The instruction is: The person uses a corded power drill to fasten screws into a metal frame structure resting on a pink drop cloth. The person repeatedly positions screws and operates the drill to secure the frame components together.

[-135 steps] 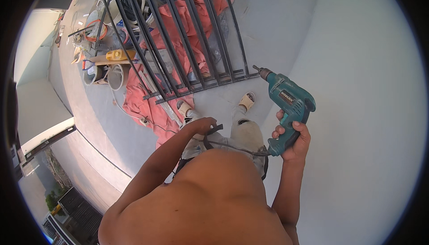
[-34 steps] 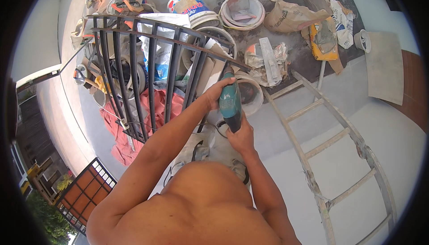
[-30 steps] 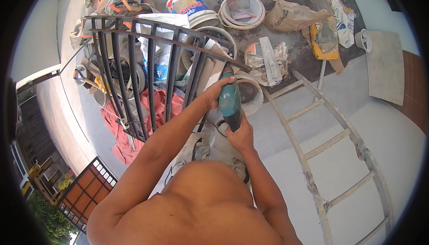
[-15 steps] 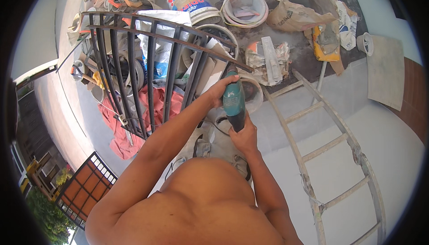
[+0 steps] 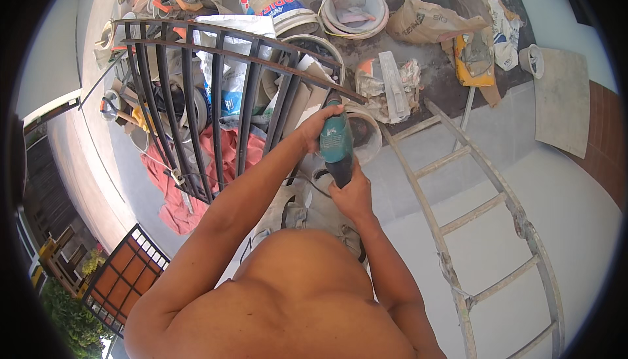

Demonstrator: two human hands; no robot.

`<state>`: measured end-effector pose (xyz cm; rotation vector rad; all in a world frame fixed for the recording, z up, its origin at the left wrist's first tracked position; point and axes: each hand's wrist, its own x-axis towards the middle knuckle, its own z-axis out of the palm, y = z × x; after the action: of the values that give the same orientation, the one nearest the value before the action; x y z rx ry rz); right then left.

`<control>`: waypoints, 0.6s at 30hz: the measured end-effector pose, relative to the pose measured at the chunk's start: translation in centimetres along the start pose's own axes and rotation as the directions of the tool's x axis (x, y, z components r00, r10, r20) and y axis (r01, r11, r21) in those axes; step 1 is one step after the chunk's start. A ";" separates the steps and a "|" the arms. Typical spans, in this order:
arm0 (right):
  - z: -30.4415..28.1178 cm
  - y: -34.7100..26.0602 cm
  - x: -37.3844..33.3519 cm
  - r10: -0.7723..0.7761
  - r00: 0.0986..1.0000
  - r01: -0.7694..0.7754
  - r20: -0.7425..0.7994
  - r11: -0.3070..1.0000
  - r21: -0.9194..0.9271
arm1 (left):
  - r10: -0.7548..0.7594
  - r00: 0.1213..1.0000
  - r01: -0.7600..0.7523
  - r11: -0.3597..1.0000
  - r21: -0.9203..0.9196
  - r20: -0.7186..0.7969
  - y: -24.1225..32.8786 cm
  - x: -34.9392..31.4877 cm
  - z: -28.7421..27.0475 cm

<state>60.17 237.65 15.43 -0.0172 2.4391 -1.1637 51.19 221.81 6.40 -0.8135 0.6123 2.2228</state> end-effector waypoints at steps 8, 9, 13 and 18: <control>0.0 -0.8 0.7 0.082 0.997 -0.082 0.013 0.996 -0.023 | 0.018 1.000 -0.018 1.000 0.009 -0.019 0.1 1.7 -0.8; 0.0 -0.8 0.7 0.085 0.996 -0.084 0.012 0.996 -0.016 | 0.015 1.000 -0.015 1.000 0.001 -0.016 0.0 1.8 -0.9; 0.3 -0.3 0.6 0.067 0.998 -0.067 -0.010 0.998 0.001 | -0.012 0.998 0.017 0.996 0.086 -0.054 0.1 1.9 -0.8; 2.4 0.0 0.2 0.170 0.985 -0.167 -0.020 0.982 0.089 | -0.008 0.987 0.056 0.954 0.296 -0.159 0.9 1.7 -0.4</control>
<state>60.88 235.84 14.02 0.2293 2.3588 -1.1994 49.72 221.73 5.12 -0.8357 0.9788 1.9831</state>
